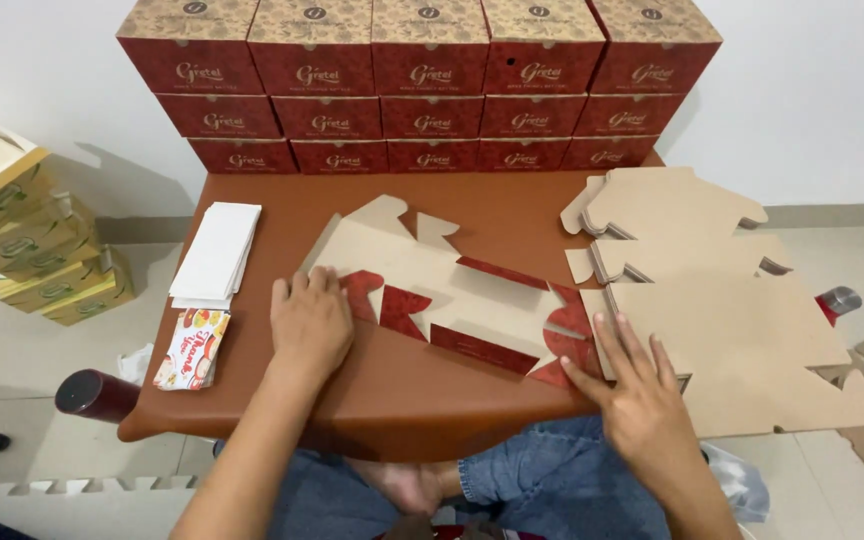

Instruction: Manually folding and assembling cardboard product boxes, including inserting a paper liner.

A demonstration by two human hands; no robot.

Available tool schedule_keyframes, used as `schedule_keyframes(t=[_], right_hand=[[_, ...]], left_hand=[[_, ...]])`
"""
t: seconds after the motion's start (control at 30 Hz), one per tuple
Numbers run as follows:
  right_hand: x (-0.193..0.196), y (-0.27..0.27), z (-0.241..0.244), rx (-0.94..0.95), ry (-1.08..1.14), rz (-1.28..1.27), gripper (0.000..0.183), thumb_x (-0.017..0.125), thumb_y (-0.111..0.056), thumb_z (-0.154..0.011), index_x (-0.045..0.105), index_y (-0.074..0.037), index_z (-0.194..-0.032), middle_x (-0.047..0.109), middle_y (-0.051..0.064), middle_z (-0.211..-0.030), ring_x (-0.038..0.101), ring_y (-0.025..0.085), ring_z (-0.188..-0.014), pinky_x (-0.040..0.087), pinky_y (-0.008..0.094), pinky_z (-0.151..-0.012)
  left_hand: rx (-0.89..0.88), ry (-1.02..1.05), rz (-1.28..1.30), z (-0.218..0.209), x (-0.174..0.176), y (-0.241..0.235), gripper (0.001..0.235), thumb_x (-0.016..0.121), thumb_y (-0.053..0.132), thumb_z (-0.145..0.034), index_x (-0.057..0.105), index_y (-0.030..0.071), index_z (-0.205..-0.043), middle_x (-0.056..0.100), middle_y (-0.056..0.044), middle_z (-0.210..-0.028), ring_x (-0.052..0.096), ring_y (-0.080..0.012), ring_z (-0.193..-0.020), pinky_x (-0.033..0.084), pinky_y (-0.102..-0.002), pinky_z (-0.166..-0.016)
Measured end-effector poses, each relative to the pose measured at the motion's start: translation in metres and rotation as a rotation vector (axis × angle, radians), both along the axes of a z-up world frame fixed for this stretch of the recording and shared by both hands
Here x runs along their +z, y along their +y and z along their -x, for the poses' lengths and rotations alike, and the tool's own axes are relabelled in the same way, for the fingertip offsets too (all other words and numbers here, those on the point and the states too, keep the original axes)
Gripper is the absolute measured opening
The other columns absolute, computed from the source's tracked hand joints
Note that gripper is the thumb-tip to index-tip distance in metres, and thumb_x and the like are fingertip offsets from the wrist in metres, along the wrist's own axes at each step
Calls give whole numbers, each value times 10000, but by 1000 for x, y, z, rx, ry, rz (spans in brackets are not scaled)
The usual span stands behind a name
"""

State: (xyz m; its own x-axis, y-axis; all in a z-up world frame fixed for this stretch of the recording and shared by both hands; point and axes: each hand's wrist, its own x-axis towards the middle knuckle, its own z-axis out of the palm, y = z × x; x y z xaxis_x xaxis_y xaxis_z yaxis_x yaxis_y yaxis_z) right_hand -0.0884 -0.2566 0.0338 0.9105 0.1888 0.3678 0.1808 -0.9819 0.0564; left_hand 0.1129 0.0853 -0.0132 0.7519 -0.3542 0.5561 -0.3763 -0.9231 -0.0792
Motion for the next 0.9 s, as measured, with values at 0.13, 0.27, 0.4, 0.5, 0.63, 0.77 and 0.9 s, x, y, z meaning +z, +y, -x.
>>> schedule_keyframes(t=[0.13, 0.27, 0.4, 0.5, 0.63, 0.77, 0.9], right_hand=[[-4, -17, -18, -125, 151, -32, 652, 546, -37, -688, 656, -267, -1287, 201, 141, -1690, 136, 330, -1568, 150, 584, -1207], [6, -18, -20, -167, 174, -116, 512, 597, -135, -807, 662, -293, -1289, 336, 101, -1630, 260, 263, -1523, 179, 531, -1220], [5, -22, -17, -320, 170, -150, 589, 528, -488, -915, 513, -241, -1449, 397, 112, -1585, 345, 279, -1466, 183, 529, -1218], [-4, -27, -19, -332, 140, -227, 680, 567, -562, -883, 536, -165, -1434, 439, 147, -1545, 322, 317, -1488, 199, 559, -1203], [-7, -22, -21, -273, 108, -541, 300, 721, -333, -824, 745, -127, -1040, 523, 39, -1495, 460, 280, -1368, 296, 491, -1167], [-6, -12, -16, -177, -26, -887, 66, 706, -74, -838, 674, -24, -865, 670, 59, -1238, 646, 209, -1058, 517, 327, -847], [-2, 1, -11, -152, -141, -887, 105, 704, 8, -815, 724, -43, -905, 724, 68, -982, 647, 189, -856, 517, 303, -810]], left_hand=[[135, 33, -34, 58, 4, 5, 392, 526, 256, -942, 681, -20, -1173, 674, -122, -1092, 597, -292, -867, 410, -389, -835], [260, -38, -21, 101, 21, 3, 333, 562, 203, -915, 698, -40, -1097, 678, -146, -978, 574, -280, -792, 406, -378, -783], [190, -89, 35, 123, 64, -15, 534, 586, 217, -917, 562, -37, -1387, 643, -184, -1296, 596, -282, -1167, 387, -426, -1057], [-262, 99, 226, 133, 92, -45, 541, 649, 236, -844, 567, 28, -1337, 587, -140, -1289, 539, -282, -1218, 292, -557, -1118], [-528, 223, 261, 131, 86, -78, 453, 664, 282, -880, 642, 12, -1243, 649, -104, -1148, 568, -244, -1126, 246, -557, -1135], [-598, 298, 345, 125, 77, -96, 134, 654, 168, -903, 700, 60, -968, 679, -71, -900, 618, -237, -871, 292, -508, -1106], [-577, 305, 452, 122, 68, -101, 114, 606, 107, -929, 684, 46, -873, 705, -68, -842, 643, -238, -789, 321, -481, -1085]])
